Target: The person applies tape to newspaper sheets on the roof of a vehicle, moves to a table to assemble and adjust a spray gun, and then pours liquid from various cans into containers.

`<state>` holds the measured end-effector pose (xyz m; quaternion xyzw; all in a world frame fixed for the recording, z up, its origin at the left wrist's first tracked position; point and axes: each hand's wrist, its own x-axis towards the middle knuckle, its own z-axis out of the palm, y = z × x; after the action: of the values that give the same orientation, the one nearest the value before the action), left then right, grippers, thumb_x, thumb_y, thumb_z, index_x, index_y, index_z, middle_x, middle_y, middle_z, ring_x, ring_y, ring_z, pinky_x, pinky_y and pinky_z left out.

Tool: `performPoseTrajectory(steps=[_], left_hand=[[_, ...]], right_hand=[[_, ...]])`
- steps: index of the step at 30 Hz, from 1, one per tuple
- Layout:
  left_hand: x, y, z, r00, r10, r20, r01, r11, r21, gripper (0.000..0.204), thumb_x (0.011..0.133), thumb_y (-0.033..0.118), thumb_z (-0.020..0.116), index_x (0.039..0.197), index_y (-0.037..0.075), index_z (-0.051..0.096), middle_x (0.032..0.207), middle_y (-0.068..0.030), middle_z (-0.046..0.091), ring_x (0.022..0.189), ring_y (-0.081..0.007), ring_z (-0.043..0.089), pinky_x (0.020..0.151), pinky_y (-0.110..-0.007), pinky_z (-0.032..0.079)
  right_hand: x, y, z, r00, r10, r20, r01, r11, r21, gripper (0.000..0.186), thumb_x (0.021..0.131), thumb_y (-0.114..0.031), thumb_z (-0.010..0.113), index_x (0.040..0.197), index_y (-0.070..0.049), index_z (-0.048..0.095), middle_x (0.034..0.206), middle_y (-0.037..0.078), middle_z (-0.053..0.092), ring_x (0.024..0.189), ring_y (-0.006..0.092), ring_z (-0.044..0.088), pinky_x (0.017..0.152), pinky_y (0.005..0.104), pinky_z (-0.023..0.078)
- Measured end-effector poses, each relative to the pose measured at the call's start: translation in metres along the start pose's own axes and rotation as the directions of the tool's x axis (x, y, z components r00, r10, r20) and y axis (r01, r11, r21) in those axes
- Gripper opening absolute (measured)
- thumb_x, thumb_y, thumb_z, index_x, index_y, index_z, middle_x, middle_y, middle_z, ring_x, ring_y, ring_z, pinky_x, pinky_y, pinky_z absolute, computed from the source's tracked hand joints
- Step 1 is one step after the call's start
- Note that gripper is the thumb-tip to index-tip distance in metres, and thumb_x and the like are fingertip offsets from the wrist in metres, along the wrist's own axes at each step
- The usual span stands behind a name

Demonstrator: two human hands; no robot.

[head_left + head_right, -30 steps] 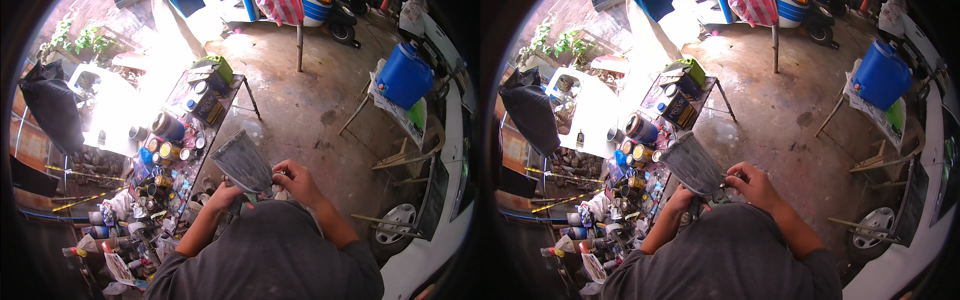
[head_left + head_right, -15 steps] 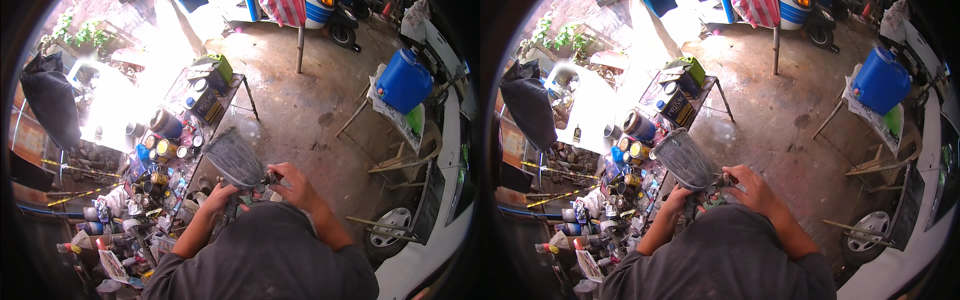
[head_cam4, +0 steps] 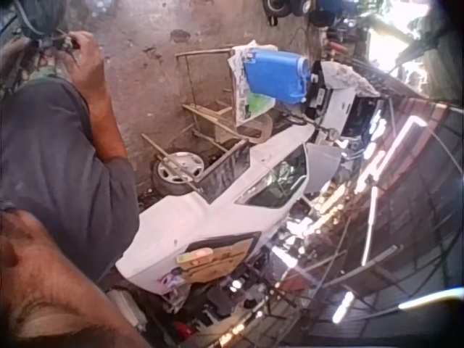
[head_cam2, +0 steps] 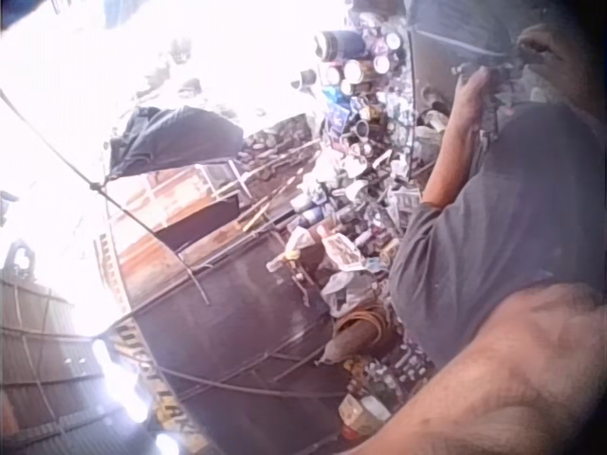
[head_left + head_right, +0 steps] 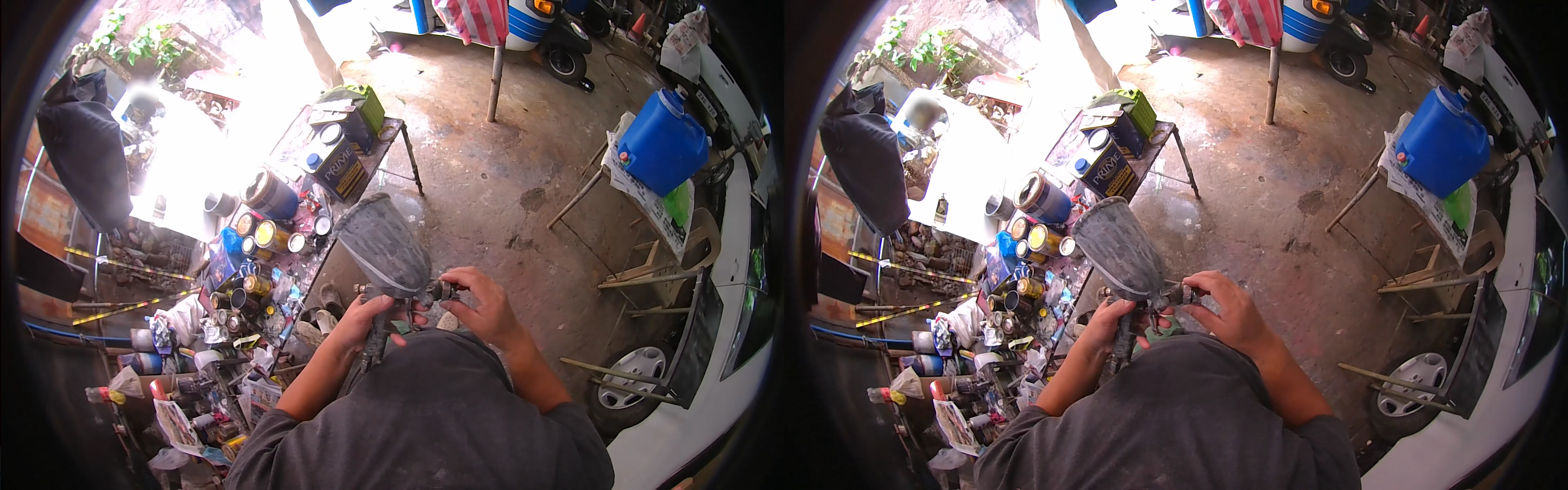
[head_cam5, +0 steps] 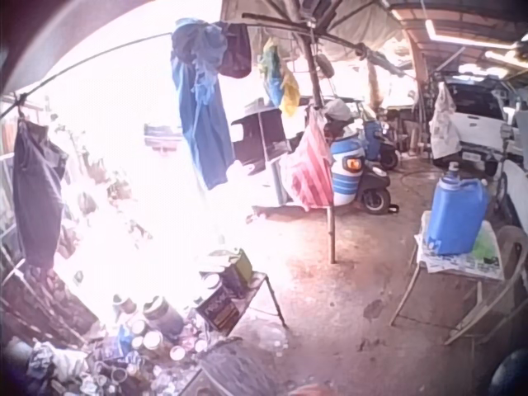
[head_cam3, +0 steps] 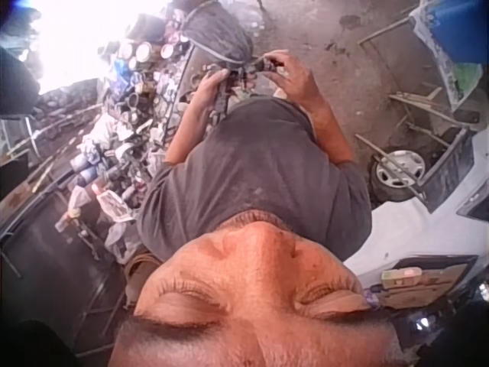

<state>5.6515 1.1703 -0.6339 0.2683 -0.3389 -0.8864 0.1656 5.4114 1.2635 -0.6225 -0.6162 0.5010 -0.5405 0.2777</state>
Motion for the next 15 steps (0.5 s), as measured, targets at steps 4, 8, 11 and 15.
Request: performPoseTrajectory(steps=[4,8,11,15], left_hand=[[-0.002,0.005,0.003,1.0,0.013,-0.007,-0.012,0.999,0.048,0.052,0.098,0.027,0.054,0.134,-0.01,0.047,0.125,-0.0261,0.06,0.111,-0.0387,0.065,0.064,-0.036,0.064],[-0.003,0.011,0.006,1.0,0.005,0.002,-0.005,0.995,0.095,0.049,0.098,0.024,0.052,0.133,-0.01,0.048,0.125,-0.0259,0.061,0.11,-0.0383,0.065,0.064,-0.037,0.064],[-0.005,0.012,0.005,1.0,0.006,0.006,-0.006,0.994,0.113,0.048,0.098,0.024,0.052,0.134,-0.009,0.049,0.124,-0.0253,0.062,0.11,-0.0375,0.065,0.065,-0.037,0.063],[-0.007,0.017,0.006,1.0,0.015,0.025,-0.019,0.985,0.172,0.05,0.098,0.026,0.054,0.134,-0.007,0.05,0.123,-0.0244,0.063,0.111,-0.0363,0.065,0.065,-0.037,0.063]], right_hand=[[0.001,-0.001,-0.001,1.0,0.03,0.002,-0.03,1.0,-0.004,0.034,0.081,-0.007,0.077,0.112,0.0,0.063,0.107,0.012,0.066,0.095,0.0232,0.066,0.081,0.0319,0.053],[0.0,0.0,-0.002,0.998,0.056,0.035,-0.057,0.998,0.012,0.034,0.081,-0.007,0.076,0.111,0.0,0.063,0.107,0.012,0.065,0.092,0.0208,0.065,0.079,0.031,0.053],[-0.001,-0.004,-0.002,0.974,0.213,0.082,-0.223,0.966,0.131,0.034,0.081,-0.007,0.076,0.112,0.0,0.063,0.107,0.012,0.065,0.093,0.0205,0.065,0.079,0.0314,0.052],[0.004,-0.012,-0.005,0.98,0.174,0.094,-0.179,0.983,0.044,0.035,0.08,-0.003,0.075,0.113,0.0,0.062,0.108,0.01,0.064,0.093,0.0203,0.064,0.081,0.031,0.052]])
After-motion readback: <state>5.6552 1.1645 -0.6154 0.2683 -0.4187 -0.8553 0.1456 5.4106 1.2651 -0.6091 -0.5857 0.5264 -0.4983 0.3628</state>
